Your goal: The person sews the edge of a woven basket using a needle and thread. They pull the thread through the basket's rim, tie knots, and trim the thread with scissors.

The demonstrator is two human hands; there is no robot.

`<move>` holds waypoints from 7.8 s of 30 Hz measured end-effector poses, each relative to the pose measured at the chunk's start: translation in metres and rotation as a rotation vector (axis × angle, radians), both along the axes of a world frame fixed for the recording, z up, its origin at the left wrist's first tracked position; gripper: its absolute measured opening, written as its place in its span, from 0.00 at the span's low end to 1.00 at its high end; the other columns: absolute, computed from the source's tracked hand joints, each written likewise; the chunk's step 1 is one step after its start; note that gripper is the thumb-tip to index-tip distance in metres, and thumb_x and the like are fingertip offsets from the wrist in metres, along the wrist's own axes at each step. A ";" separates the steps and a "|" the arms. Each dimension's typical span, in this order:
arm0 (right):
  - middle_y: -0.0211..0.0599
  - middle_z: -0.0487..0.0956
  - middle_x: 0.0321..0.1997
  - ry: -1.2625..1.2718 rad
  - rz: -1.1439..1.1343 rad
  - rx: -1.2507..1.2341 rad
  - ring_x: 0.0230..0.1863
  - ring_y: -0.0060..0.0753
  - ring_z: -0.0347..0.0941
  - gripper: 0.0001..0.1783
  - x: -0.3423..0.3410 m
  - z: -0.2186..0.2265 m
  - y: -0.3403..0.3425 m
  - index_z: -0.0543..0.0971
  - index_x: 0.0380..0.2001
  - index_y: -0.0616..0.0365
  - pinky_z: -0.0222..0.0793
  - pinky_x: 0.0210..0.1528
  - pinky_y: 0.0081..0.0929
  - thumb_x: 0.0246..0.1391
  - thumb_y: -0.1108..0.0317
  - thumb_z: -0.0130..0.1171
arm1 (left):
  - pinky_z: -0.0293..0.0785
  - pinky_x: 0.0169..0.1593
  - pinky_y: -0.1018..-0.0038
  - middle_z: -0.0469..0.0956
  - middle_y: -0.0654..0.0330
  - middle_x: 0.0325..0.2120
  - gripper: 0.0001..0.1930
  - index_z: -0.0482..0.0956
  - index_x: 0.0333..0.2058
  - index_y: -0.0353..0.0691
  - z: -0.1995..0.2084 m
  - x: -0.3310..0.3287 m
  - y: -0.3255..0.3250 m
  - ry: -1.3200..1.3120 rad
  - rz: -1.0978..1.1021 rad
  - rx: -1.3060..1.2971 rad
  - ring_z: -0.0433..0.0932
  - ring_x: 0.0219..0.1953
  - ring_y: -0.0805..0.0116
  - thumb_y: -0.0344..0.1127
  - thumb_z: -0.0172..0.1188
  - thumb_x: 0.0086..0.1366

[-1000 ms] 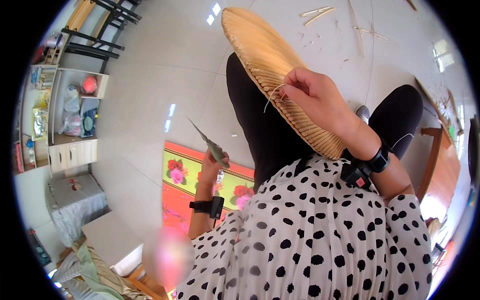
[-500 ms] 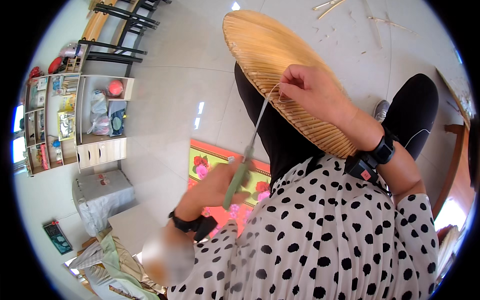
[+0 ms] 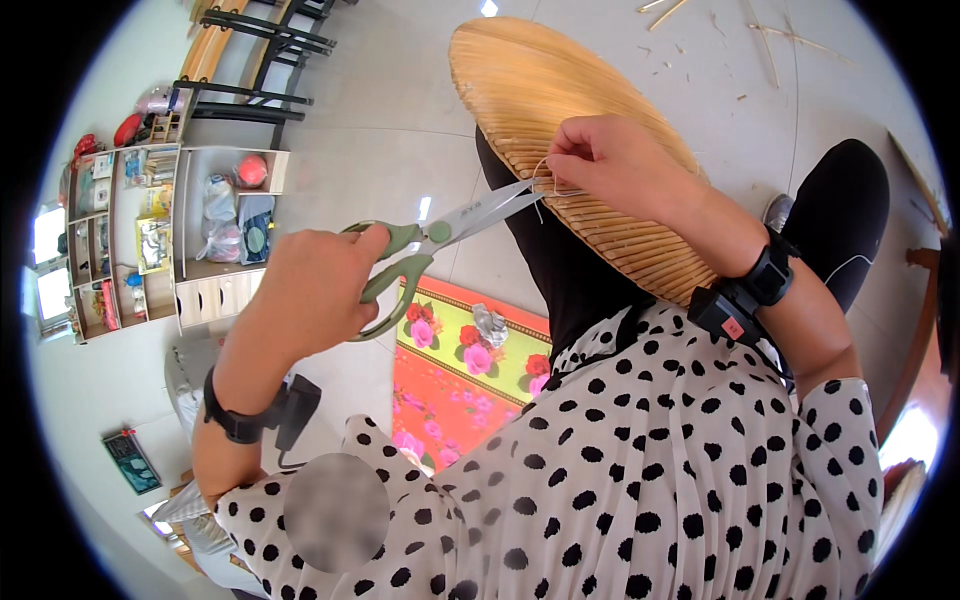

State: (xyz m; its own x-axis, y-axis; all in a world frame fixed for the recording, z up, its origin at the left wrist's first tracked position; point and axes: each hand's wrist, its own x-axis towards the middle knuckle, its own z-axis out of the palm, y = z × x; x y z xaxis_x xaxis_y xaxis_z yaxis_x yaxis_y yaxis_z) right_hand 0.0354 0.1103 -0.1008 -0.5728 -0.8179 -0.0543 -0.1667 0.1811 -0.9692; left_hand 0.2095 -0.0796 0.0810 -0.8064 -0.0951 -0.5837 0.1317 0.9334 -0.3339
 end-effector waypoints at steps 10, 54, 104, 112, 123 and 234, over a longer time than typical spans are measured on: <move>0.36 0.79 0.23 0.135 -0.010 -0.025 0.25 0.26 0.73 0.11 -0.002 0.010 -0.002 0.78 0.29 0.64 0.69 0.31 0.26 0.55 0.66 0.58 | 0.74 0.30 0.59 0.78 0.54 0.21 0.20 0.71 0.37 0.39 0.016 -0.030 0.007 -0.083 -0.092 -0.032 0.80 0.27 0.49 0.32 0.69 0.45; 0.41 0.80 0.25 0.221 0.040 0.071 0.29 0.36 0.76 0.09 -0.008 0.029 -0.012 0.79 0.27 0.64 0.71 0.35 0.32 0.55 0.69 0.55 | 0.76 0.33 0.60 0.80 0.54 0.25 0.11 0.73 0.35 0.36 -0.007 -0.054 0.011 -0.075 -0.192 -0.049 0.82 0.29 0.50 0.25 0.62 0.51; 0.47 0.65 0.68 1.413 -1.105 0.786 0.68 0.54 0.59 0.22 -0.103 -0.048 0.353 0.75 0.54 0.47 0.59 0.66 0.45 0.56 0.61 0.62 | 0.73 0.50 0.63 0.75 0.59 0.50 0.26 0.80 0.47 0.41 -0.139 -0.020 -0.002 1.014 -0.418 0.655 0.75 0.51 0.56 0.31 0.73 0.46; 0.38 0.64 0.69 1.399 -0.991 0.634 0.68 0.49 0.61 0.19 -0.082 -0.021 0.294 0.76 0.54 0.43 0.61 0.66 0.44 0.58 0.62 0.60 | 0.68 0.56 0.59 0.76 0.63 0.45 0.22 0.81 0.44 0.43 -0.144 -0.055 0.007 0.816 -0.555 0.649 0.75 0.51 0.62 0.33 0.72 0.46; 0.41 0.78 0.54 0.886 -0.641 0.253 0.63 0.46 0.69 0.15 -0.008 0.011 0.220 0.78 0.42 0.60 0.62 0.65 0.35 0.50 0.80 0.59 | 0.63 0.60 0.48 0.72 0.64 0.53 0.24 0.77 0.50 0.50 -0.119 -0.103 -0.026 0.710 -0.551 0.357 0.71 0.57 0.62 0.27 0.65 0.52; 0.37 0.79 0.51 0.071 -0.712 -0.161 0.51 0.23 0.73 0.27 -0.061 0.023 0.152 0.69 0.60 0.69 0.67 0.55 0.23 0.60 0.69 0.58 | 0.70 0.29 0.76 0.75 0.63 0.22 0.01 0.74 0.34 0.33 -0.177 -0.233 0.167 0.698 0.242 1.863 0.74 0.24 0.78 0.24 0.56 0.66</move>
